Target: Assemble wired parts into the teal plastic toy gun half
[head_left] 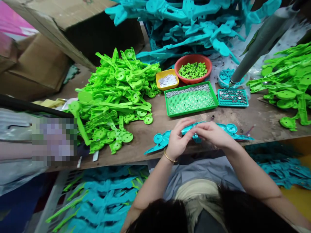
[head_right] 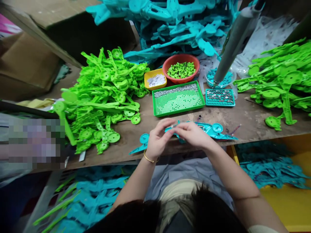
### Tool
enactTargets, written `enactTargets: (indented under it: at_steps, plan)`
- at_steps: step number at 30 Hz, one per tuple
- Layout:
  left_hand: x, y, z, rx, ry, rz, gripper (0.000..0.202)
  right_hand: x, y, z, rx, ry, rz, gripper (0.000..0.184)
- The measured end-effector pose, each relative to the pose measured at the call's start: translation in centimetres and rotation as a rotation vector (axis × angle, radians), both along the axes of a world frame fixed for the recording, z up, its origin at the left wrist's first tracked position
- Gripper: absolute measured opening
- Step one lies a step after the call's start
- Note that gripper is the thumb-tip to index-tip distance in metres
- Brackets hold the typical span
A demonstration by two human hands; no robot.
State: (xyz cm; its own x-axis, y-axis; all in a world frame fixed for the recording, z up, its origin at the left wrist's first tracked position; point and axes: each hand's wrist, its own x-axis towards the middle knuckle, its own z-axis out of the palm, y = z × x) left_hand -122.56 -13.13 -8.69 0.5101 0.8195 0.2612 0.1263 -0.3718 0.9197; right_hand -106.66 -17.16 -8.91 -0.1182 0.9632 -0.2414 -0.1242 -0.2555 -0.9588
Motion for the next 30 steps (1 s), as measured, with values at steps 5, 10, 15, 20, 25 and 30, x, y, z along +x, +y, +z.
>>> enactTargets:
  at_steps: [5,10,15,20,25,30]
  plan:
    - [-0.9,2.2,0.2,-0.034,0.05,-0.018,0.014,0.8,-1.0,-0.5,0.014,-0.157,0.117,0.033]
    - [-1.3,10.3,0.3,0.346,0.592,0.151,0.023,3.4,-1.8,-1.3,0.052,-0.324,-0.37,0.032]
    - [-0.6,17.3,0.5,0.401,1.261,0.122,0.054,5.4,-3.2,-2.0,0.021,-0.376,-0.524,0.03]
    - [4.4,16.3,0.4,0.646,1.178,0.059,0.025,6.7,-4.4,-2.4,-0.052,-0.373,-0.614,0.033]
    - [12.3,14.7,-2.3,0.707,0.942,-0.725,0.039,7.4,-4.8,-2.5,-0.061,-0.374,-0.614,0.034]
    - [14.8,16.6,-3.2,0.799,0.932,-0.722,0.04,8.4,-5.4,-3.1,-0.133,-0.319,-0.682,0.035]
